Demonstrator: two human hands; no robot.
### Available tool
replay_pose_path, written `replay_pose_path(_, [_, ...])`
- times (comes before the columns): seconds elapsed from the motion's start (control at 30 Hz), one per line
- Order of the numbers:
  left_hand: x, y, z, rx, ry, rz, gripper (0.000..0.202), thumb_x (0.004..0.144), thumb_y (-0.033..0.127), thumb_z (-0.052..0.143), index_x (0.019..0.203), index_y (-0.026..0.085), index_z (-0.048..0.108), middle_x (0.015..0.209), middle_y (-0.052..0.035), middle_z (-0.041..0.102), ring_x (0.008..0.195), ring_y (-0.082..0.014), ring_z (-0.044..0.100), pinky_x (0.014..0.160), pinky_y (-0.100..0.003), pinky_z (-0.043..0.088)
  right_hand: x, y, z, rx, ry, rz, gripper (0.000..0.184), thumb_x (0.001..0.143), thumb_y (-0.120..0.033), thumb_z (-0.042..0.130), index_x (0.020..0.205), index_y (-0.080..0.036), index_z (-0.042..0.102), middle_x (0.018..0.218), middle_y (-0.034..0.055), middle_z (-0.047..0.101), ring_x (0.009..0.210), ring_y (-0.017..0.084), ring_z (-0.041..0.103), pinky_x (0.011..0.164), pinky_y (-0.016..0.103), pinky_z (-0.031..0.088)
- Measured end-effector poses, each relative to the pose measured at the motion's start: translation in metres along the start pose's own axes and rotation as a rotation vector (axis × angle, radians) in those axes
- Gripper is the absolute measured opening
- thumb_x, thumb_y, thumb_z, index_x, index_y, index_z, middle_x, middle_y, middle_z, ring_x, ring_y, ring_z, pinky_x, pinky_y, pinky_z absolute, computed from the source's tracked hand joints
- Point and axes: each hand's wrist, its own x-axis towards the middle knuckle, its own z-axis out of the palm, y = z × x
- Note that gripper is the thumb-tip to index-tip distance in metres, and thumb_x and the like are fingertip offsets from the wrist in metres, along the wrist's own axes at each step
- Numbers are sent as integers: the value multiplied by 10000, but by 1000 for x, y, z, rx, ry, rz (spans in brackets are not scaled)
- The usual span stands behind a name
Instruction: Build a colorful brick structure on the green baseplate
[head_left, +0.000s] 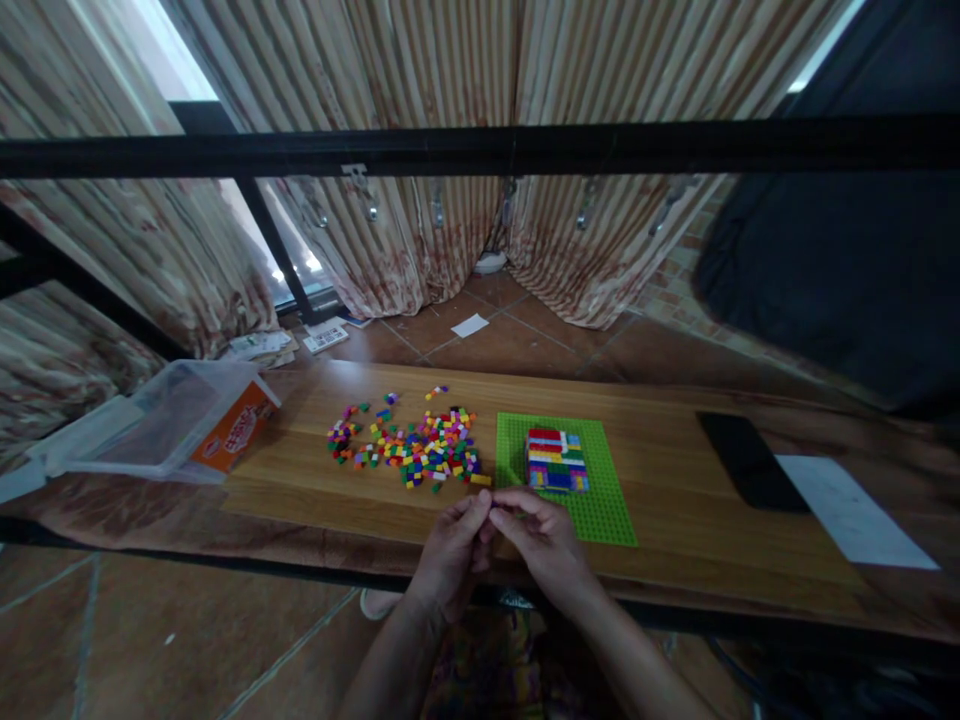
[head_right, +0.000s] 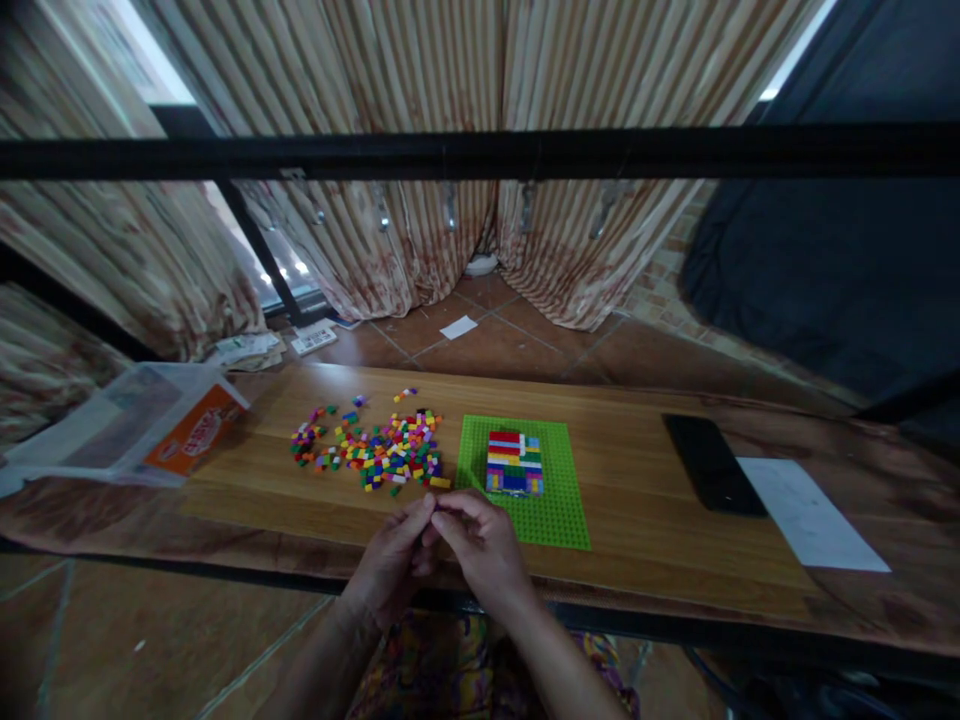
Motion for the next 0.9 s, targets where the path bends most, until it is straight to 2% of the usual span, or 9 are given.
replay_pose_path(0.1, [1, -3, 8, 85, 19, -1, 456, 709, 554, 711, 653, 158, 493, 519, 81, 369, 408, -20, 219, 388, -175, 142, -4, 0, -8, 27, 29, 4, 154, 784, -353, 691, 855, -217, 710, 776, 9, 676, 669, 158, 645, 636, 277, 510])
replay_pose_path(0.2, [4, -3, 11, 163, 96, 33, 461, 718, 600, 662, 701, 148, 570, 559, 58, 439, 421, -30, 281, 402, -179, 173, -6, 5, -24, -36, 164, -22, 161, 757, -347, 713, 854, -218, 710, 756, 7, 684, 700, 160, 638, 661, 277, 501])
replay_pose_path(0.33, [11, 8, -1, 257, 341, 165, 435, 662, 551, 702, 767, 133, 643, 623, 28, 517, 505, -55, 398, 449, -173, 259, 3, 13, -65, -95, 394, -49, 209, 720, -390, 738, 828, -213, 715, 772, 16, 698, 697, 162, 624, 654, 285, 502])
replay_pose_path(0.43, [13, 20, -15, 301, 433, 214, 418, 631, 511, 720, 808, 138, 651, 644, 31, 532, 516, -55, 395, 466, -172, 280, 15, 16, -101, -112, 486, -31, 260, 722, -428, 733, 855, -206, 711, 788, 28, 715, 683, 171, 637, 647, 306, 521])
replay_pose_path(0.53, [12, 27, -26, 354, 431, 219, 408, 610, 486, 733, 804, 136, 648, 607, 53, 487, 494, -45, 352, 455, -168, 255, 31, 17, -127, -168, 482, -40, 280, 735, -436, 718, 892, -204, 718, 859, 42, 735, 751, 190, 664, 732, 347, 535])
replay_pose_path(0.63, [11, 29, -33, 401, 445, 229, 421, 593, 475, 743, 821, 133, 652, 601, 54, 482, 510, -54, 375, 465, -169, 276, 47, 17, -141, -247, 432, -71, 268, 755, -432, 691, 904, -214, 736, 923, 51, 748, 863, 211, 673, 831, 377, 513])
replay_pose_path(0.9, [14, 27, -47, 468, 526, 181, 460, 559, 506, 742, 829, 149, 634, 589, 53, 507, 527, -80, 435, 481, -182, 310, 80, 29, -138, -255, 310, -100, 212, 727, -403, 706, 857, -248, 770, 945, 43, 732, 874, 200, 644, 804, 356, 487])
